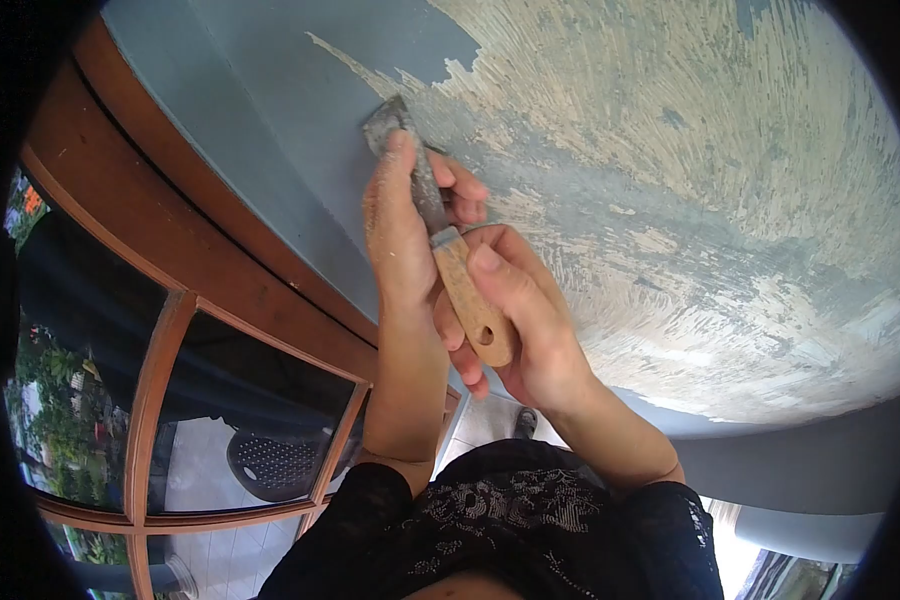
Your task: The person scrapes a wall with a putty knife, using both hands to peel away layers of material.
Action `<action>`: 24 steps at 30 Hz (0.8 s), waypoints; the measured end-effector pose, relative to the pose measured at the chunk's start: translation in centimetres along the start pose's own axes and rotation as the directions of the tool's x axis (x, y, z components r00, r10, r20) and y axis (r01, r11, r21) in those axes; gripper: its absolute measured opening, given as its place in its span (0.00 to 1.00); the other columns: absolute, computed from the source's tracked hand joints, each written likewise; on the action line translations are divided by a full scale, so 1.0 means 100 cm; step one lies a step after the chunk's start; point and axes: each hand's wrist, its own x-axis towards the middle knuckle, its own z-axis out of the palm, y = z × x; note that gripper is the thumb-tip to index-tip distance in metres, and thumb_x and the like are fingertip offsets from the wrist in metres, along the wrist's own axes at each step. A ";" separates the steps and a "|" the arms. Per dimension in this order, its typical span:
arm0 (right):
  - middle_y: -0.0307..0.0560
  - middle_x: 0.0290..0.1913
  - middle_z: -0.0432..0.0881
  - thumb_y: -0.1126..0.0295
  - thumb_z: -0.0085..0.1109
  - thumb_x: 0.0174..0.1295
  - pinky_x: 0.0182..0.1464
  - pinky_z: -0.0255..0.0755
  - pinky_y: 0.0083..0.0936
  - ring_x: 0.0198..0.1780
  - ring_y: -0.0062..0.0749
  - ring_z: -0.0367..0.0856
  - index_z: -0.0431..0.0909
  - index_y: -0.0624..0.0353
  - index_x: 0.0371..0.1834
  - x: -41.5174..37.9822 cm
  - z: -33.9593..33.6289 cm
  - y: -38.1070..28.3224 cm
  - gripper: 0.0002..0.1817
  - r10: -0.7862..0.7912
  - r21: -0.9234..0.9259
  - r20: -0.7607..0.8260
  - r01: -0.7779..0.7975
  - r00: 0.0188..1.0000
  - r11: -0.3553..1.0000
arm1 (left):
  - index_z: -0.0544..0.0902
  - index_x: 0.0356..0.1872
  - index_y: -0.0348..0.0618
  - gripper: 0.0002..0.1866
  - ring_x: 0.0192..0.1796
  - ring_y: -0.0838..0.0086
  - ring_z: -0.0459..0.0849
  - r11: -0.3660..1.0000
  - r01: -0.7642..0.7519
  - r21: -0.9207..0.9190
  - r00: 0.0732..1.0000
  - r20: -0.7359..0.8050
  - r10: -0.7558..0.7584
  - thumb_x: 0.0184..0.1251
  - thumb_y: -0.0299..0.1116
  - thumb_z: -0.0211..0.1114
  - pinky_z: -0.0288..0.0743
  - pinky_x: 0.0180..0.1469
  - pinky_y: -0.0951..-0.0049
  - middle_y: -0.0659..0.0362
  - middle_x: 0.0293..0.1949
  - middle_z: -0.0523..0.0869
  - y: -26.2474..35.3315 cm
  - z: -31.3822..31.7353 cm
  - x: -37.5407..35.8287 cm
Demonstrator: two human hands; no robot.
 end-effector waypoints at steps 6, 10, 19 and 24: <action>0.45 0.21 0.71 0.61 0.38 0.66 0.08 0.54 0.13 0.09 0.20 0.62 0.59 0.61 0.50 -0.006 0.001 -0.011 0.16 0.045 0.079 0.062 -0.050 0.997 0.996 | 0.72 0.20 0.41 0.22 0.14 0.75 0.73 0.994 0.098 -0.057 0.995 -0.020 -0.099 0.65 0.48 0.50 0.70 0.18 0.77 0.51 0.17 0.78 0.002 0.008 -0.007; 0.42 0.19 0.67 0.63 0.38 0.67 0.08 0.49 0.11 0.09 0.16 0.58 0.58 0.59 0.50 -0.013 0.007 -0.016 0.15 0.083 0.138 0.049 -0.089 0.995 0.986 | 0.72 0.19 0.40 0.22 0.12 0.75 0.72 0.995 0.099 -0.024 0.995 -0.011 -0.099 0.65 0.48 0.50 0.69 0.17 0.77 0.51 0.16 0.78 0.003 0.011 -0.009; 0.38 0.18 0.62 0.66 0.37 0.66 0.07 0.44 0.08 0.09 0.11 0.51 0.59 0.54 0.52 -0.014 0.021 -0.020 0.13 0.082 0.018 -0.052 -0.081 0.995 0.997 | 0.71 0.19 0.40 0.22 0.12 0.75 0.71 0.990 0.122 -0.069 0.986 -0.109 -0.129 0.64 0.47 0.50 0.66 0.17 0.79 0.52 0.15 0.76 0.008 0.019 -0.012; 0.36 0.17 0.61 0.65 0.37 0.66 0.09 0.44 0.08 0.09 0.11 0.51 0.61 0.55 0.49 -0.008 0.015 -0.014 0.11 0.011 -0.109 -0.042 -0.016 0.999 0.994 | 0.70 0.19 0.40 0.22 0.12 0.76 0.70 0.989 0.108 -0.099 0.991 -0.063 -0.115 0.64 0.47 0.50 0.66 0.17 0.78 0.52 0.15 0.76 0.001 0.014 -0.006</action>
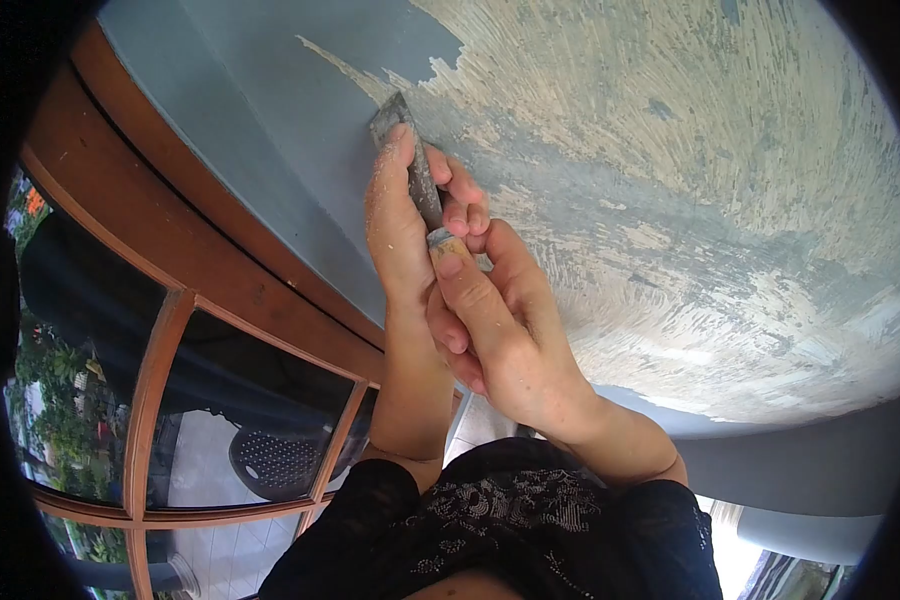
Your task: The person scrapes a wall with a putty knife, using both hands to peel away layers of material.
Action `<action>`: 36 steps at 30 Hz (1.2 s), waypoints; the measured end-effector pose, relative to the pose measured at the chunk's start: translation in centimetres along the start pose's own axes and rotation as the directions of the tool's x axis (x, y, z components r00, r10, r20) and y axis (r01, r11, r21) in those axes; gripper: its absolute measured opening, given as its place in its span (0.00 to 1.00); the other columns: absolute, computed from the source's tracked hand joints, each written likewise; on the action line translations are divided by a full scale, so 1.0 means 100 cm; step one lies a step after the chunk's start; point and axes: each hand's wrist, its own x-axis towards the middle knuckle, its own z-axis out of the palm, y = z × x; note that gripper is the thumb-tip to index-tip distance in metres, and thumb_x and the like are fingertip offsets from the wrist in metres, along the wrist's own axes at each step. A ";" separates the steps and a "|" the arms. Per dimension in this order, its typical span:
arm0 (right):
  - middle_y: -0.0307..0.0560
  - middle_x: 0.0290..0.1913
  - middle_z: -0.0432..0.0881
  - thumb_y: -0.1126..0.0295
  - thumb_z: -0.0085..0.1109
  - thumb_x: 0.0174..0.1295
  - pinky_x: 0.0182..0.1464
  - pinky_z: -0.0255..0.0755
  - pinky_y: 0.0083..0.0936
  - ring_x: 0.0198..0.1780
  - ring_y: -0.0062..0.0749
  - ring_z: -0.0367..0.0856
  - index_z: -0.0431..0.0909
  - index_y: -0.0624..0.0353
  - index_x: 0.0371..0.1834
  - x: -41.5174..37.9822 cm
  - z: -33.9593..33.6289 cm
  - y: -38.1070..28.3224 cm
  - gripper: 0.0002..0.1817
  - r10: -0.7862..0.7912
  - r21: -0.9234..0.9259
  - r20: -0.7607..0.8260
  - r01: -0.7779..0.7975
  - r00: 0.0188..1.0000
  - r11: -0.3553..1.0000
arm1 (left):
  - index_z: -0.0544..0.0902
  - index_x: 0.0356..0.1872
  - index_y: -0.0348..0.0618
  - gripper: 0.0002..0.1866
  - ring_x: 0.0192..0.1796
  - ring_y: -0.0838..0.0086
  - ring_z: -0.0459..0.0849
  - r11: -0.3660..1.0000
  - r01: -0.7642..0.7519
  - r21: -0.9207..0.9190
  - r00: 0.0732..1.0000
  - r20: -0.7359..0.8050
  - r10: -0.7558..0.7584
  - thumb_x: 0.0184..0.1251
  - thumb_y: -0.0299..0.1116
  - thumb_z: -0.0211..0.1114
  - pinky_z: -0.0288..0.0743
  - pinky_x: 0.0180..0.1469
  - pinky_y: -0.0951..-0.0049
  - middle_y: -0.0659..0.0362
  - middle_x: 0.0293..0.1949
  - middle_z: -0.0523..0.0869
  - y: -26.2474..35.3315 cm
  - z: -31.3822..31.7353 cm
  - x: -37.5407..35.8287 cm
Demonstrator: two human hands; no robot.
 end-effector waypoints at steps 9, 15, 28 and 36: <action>0.36 0.17 0.62 0.64 0.38 0.66 0.09 0.44 0.08 0.09 0.10 0.50 0.61 0.58 0.49 -0.002 0.005 -0.004 0.13 0.039 0.036 -0.030 -0.038 0.999 0.999 | 0.70 0.19 0.40 0.22 0.12 0.75 0.70 0.999 -0.030 0.037 0.999 0.016 0.030 0.65 0.48 0.48 0.67 0.16 0.77 0.52 0.14 0.76 0.001 -0.001 0.000; 0.36 0.17 0.62 0.64 0.39 0.66 0.09 0.44 0.08 0.09 0.10 0.50 0.62 0.55 0.50 0.000 0.007 -0.001 0.13 0.019 0.032 -0.050 -0.018 0.999 0.999 | 0.70 0.19 0.40 0.22 0.12 0.75 0.71 0.998 -0.010 0.058 1.000 0.000 0.011 0.65 0.48 0.49 0.67 0.16 0.77 0.52 0.14 0.76 0.006 0.000 0.001; 0.35 0.17 0.62 0.62 0.41 0.65 0.09 0.43 0.08 0.09 0.10 0.51 0.62 0.56 0.50 0.006 0.013 -0.004 0.14 0.010 0.102 -0.056 -0.004 0.998 0.995 | 0.70 0.19 0.40 0.21 0.13 0.75 0.71 0.996 -0.066 0.056 0.997 0.031 0.065 0.65 0.46 0.47 0.68 0.17 0.77 0.52 0.15 0.76 0.008 -0.002 0.008; 0.34 0.18 0.61 0.63 0.41 0.65 0.09 0.43 0.09 0.09 0.11 0.51 0.62 0.56 0.50 -0.002 0.010 -0.005 0.13 0.062 0.121 -0.055 -0.055 0.997 0.991 | 0.70 0.20 0.40 0.21 0.13 0.75 0.71 0.996 0.015 0.086 1.000 0.007 -0.016 0.64 0.46 0.48 0.68 0.18 0.77 0.53 0.15 0.76 0.010 0.001 0.000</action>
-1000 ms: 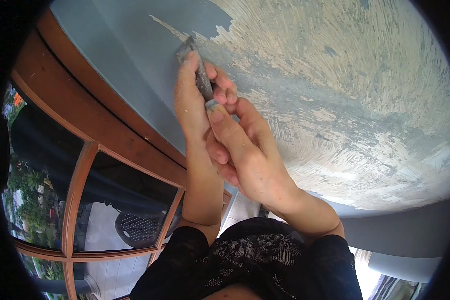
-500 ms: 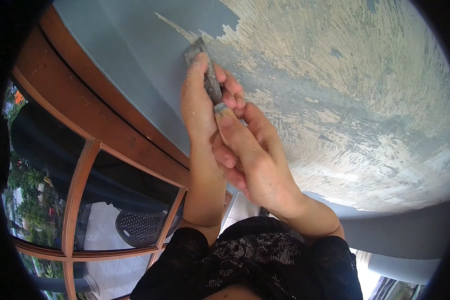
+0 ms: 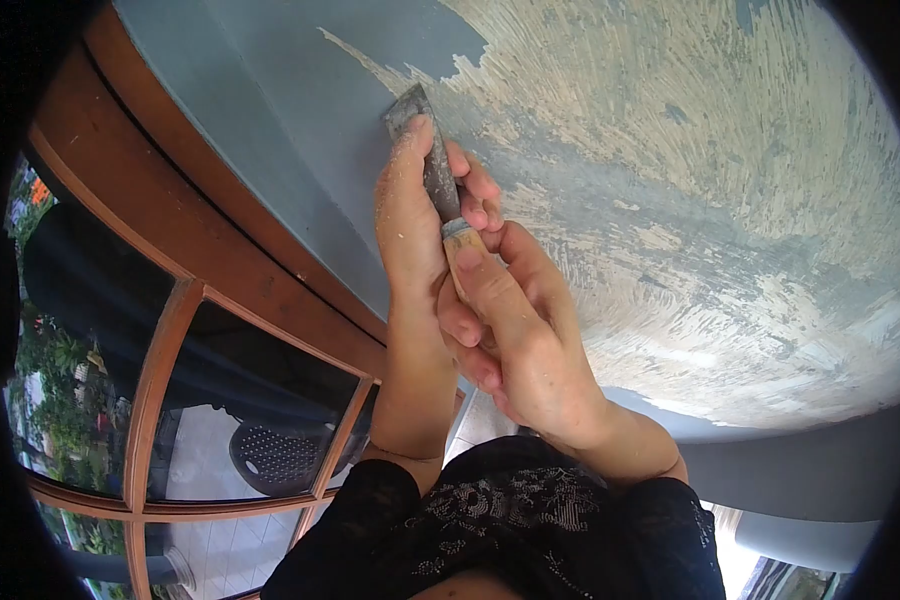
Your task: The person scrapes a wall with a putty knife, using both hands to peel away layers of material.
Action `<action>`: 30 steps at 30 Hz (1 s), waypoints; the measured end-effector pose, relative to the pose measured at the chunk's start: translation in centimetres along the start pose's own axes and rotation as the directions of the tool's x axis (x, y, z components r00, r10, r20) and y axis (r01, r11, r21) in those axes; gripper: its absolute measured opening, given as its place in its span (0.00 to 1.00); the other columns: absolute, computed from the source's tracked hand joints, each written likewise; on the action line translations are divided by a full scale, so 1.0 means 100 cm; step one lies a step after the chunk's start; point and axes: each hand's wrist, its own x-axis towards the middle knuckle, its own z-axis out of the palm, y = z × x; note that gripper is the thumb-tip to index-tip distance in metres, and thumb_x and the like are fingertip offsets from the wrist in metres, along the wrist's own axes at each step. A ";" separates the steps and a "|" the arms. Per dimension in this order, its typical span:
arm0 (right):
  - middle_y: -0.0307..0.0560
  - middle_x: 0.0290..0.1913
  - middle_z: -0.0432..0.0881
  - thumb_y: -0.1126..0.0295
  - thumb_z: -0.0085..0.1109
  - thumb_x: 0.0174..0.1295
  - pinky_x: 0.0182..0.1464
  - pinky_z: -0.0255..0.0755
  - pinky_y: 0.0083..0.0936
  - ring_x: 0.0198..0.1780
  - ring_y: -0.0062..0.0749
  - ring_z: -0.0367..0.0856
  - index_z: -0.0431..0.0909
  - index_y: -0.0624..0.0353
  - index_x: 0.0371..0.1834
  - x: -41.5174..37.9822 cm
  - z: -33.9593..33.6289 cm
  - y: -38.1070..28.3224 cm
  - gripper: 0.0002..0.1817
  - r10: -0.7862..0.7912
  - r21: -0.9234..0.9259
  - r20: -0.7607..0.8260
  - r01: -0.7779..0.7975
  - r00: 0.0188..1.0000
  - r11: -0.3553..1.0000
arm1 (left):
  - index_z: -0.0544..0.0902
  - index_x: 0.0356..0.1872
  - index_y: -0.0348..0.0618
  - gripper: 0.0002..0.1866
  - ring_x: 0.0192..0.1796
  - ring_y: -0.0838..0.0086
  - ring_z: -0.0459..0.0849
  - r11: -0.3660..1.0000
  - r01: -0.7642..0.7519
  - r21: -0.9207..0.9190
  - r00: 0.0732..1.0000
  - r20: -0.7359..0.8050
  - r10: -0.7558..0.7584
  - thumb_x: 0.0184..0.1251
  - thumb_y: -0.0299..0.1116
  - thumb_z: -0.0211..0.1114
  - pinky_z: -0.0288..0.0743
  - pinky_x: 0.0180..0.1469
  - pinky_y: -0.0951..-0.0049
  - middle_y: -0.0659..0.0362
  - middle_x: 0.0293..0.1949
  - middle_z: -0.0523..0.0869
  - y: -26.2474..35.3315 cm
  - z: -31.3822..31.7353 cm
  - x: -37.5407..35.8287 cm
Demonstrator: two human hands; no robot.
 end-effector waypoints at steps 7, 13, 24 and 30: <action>0.36 0.18 0.62 0.64 0.39 0.66 0.09 0.44 0.10 0.10 0.11 0.52 0.63 0.53 0.50 0.006 0.010 0.003 0.12 -0.057 -0.025 0.031 0.058 0.998 0.998 | 0.70 0.20 0.40 0.20 0.14 0.75 0.71 0.998 -0.056 -0.011 0.998 0.003 0.056 0.63 0.47 0.49 0.67 0.19 0.77 0.53 0.16 0.76 0.007 -0.003 0.005; 0.37 0.20 0.63 0.65 0.40 0.65 0.07 0.47 0.09 0.11 0.11 0.53 0.62 0.53 0.49 0.002 0.007 0.002 0.11 -0.012 0.114 -0.005 0.012 1.000 0.993 | 0.70 0.20 0.40 0.20 0.15 0.75 0.71 1.000 -0.010 0.006 1.000 -0.026 0.010 0.62 0.47 0.50 0.67 0.19 0.76 0.54 0.16 0.76 0.003 0.001 -0.002; 0.35 0.22 0.63 0.65 0.42 0.65 0.08 0.44 0.06 0.12 0.08 0.51 0.62 0.53 0.44 0.003 0.014 -0.001 0.08 0.003 0.098 0.035 -0.006 0.999 0.995 | 0.70 0.21 0.40 0.18 0.16 0.76 0.70 0.999 -0.028 -0.046 1.000 0.004 0.029 0.62 0.45 0.50 0.66 0.19 0.76 0.54 0.17 0.75 0.006 -0.003 0.001; 0.34 0.21 0.63 0.66 0.42 0.65 0.08 0.43 0.05 0.12 0.07 0.51 0.63 0.53 0.41 0.004 0.025 0.002 0.06 -0.044 0.081 0.008 0.044 0.999 0.996 | 0.70 0.21 0.40 0.19 0.16 0.76 0.70 0.996 -0.004 -0.084 1.000 -0.014 0.003 0.62 0.46 0.50 0.66 0.19 0.76 0.54 0.17 0.75 0.012 -0.003 0.003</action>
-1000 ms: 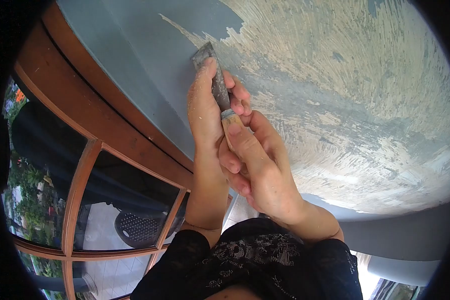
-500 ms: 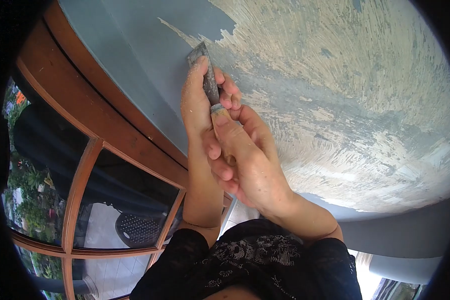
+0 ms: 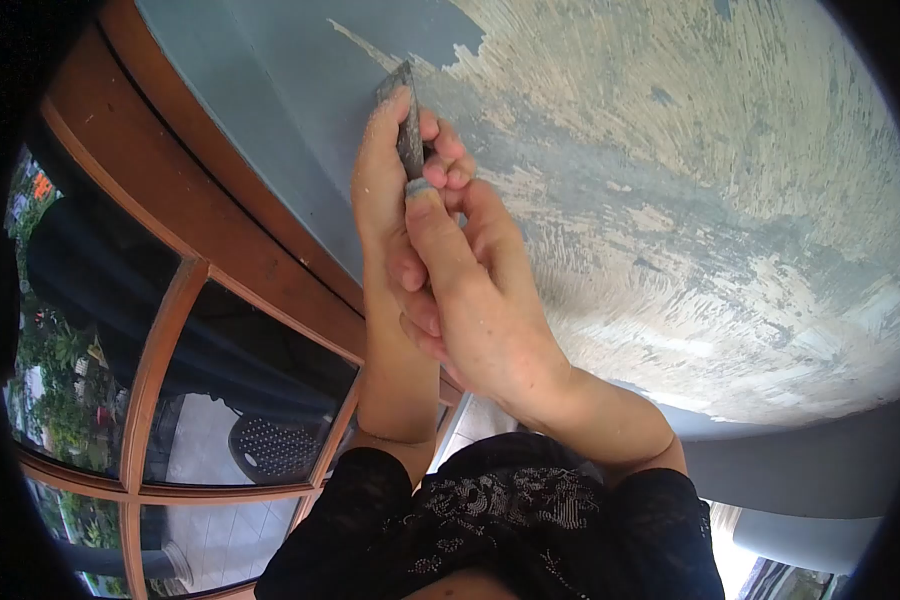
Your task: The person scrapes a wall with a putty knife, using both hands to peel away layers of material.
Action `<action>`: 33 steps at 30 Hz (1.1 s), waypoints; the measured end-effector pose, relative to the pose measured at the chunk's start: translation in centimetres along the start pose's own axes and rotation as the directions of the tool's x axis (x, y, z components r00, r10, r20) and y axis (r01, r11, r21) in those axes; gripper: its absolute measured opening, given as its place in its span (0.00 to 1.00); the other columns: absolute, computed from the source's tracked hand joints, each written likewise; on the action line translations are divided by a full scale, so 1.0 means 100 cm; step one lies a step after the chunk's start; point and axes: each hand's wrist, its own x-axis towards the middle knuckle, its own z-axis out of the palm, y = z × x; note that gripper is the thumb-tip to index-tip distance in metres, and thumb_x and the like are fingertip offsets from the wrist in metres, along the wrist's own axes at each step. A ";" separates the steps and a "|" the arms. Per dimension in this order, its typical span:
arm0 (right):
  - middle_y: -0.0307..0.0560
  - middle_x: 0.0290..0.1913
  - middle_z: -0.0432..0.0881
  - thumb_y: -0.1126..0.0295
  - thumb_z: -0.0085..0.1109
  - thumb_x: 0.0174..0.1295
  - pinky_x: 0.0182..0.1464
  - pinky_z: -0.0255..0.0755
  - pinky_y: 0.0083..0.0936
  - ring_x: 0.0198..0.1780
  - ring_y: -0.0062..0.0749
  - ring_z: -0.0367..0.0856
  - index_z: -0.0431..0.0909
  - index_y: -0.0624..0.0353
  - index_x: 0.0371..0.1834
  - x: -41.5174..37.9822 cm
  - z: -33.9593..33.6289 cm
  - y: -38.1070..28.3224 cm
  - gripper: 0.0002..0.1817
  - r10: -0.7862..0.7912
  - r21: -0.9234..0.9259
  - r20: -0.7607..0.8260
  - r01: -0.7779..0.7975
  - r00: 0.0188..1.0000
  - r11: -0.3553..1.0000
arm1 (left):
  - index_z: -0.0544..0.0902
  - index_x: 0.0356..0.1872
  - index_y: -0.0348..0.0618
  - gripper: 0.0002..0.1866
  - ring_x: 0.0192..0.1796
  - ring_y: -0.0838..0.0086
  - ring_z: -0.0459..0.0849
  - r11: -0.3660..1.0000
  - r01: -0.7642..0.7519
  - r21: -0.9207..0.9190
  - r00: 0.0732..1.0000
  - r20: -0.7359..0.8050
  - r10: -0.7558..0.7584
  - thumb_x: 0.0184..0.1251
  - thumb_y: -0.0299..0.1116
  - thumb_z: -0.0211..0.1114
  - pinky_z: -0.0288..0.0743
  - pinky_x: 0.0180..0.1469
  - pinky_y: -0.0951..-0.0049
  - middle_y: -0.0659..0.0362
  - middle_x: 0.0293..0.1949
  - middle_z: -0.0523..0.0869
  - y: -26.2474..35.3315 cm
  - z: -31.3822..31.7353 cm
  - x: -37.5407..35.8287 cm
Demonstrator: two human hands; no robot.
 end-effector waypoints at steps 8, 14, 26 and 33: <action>0.33 0.21 0.63 0.66 0.42 0.65 0.08 0.43 0.05 0.12 0.06 0.51 0.63 0.53 0.39 0.001 -0.006 -0.004 0.05 0.002 -0.020 0.018 -0.002 1.000 1.000 | 0.69 0.22 0.40 0.19 0.15 0.77 0.68 1.000 -0.019 0.020 1.000 -0.006 0.019 0.63 0.46 0.50 0.66 0.19 0.77 0.55 0.17 0.74 -0.005 0.001 0.003; 0.33 0.21 0.63 0.67 0.42 0.65 0.08 0.43 0.06 0.12 0.06 0.50 0.63 0.54 0.37 -0.002 -0.008 -0.007 0.05 0.037 -0.003 0.004 -0.037 0.999 0.999 | 0.69 0.22 0.40 0.19 0.15 0.77 0.68 0.999 -0.035 0.008 0.999 -0.023 0.036 0.63 0.46 0.50 0.66 0.18 0.76 0.55 0.17 0.74 -0.001 0.007 -0.003; 0.35 0.21 0.63 0.65 0.43 0.65 0.08 0.44 0.06 0.12 0.07 0.51 0.63 0.54 0.37 0.008 -0.017 -0.006 0.06 0.056 -0.042 0.081 -0.052 0.995 0.998 | 0.70 0.20 0.41 0.19 0.15 0.76 0.70 0.998 -0.039 0.049 0.999 -0.023 0.040 0.63 0.45 0.49 0.67 0.19 0.76 0.55 0.16 0.75 -0.003 -0.003 0.007; 0.35 0.21 0.63 0.65 0.42 0.65 0.07 0.43 0.06 0.11 0.07 0.50 0.62 0.54 0.44 -0.006 -0.023 -0.009 0.08 0.043 -0.021 0.046 -0.042 0.998 0.999 | 0.70 0.20 0.41 0.19 0.15 0.76 0.70 0.998 0.001 0.062 1.000 -0.023 0.000 0.64 0.45 0.50 0.66 0.18 0.78 0.54 0.16 0.75 -0.011 0.006 -0.005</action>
